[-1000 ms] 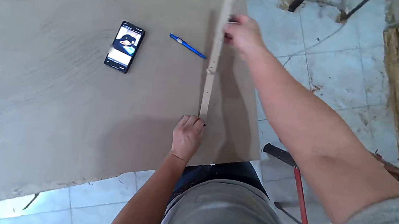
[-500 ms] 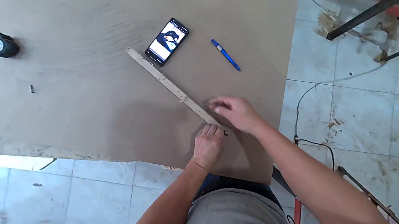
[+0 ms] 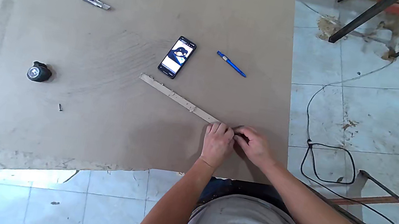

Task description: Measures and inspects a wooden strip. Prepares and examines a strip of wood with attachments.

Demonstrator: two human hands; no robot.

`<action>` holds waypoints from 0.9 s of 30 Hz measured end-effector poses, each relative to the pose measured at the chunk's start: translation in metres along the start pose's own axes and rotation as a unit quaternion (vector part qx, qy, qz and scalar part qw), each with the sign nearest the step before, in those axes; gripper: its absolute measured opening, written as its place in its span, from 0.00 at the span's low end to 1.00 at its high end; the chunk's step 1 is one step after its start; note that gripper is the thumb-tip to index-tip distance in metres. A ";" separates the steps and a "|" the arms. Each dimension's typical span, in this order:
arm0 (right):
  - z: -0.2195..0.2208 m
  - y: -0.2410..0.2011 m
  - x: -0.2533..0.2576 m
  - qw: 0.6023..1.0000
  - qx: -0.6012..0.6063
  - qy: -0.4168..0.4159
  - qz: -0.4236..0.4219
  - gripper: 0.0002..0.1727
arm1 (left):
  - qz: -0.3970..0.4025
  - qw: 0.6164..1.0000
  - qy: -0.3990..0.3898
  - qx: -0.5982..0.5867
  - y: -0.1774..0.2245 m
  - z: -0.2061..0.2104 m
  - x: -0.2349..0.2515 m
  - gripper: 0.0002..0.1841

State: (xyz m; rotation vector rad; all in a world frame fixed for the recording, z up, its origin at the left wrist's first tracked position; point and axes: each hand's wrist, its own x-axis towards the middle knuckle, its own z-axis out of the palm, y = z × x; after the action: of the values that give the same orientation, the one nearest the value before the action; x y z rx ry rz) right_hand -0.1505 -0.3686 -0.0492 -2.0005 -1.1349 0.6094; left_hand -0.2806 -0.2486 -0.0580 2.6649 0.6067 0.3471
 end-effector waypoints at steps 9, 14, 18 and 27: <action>0.020 0.004 -0.007 0.997 -0.031 0.071 0.021 0.08 | 0.069 0.997 -0.043 0.002 -0.040 -0.004 0.002 0.12; 0.025 0.002 -0.001 0.992 -0.081 0.091 -0.005 0.08 | 0.078 0.994 -0.066 -0.023 -0.048 -0.006 0.013 0.13; 0.031 -0.002 0.003 0.991 -0.093 0.099 0.010 0.09 | 0.101 0.991 -0.079 -0.032 -0.056 -0.007 0.021 0.12; 0.063 0.013 0.004 0.982 -0.079 0.167 -0.044 0.11 | 0.108 0.983 -0.143 -0.026 -0.066 -0.019 0.029 0.14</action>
State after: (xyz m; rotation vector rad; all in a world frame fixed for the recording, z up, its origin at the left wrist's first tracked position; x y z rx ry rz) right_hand -0.1857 -0.3464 -0.0977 -2.0752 -1.0830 0.1332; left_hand -0.2854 -0.1749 -0.0638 2.6655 0.2178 0.0345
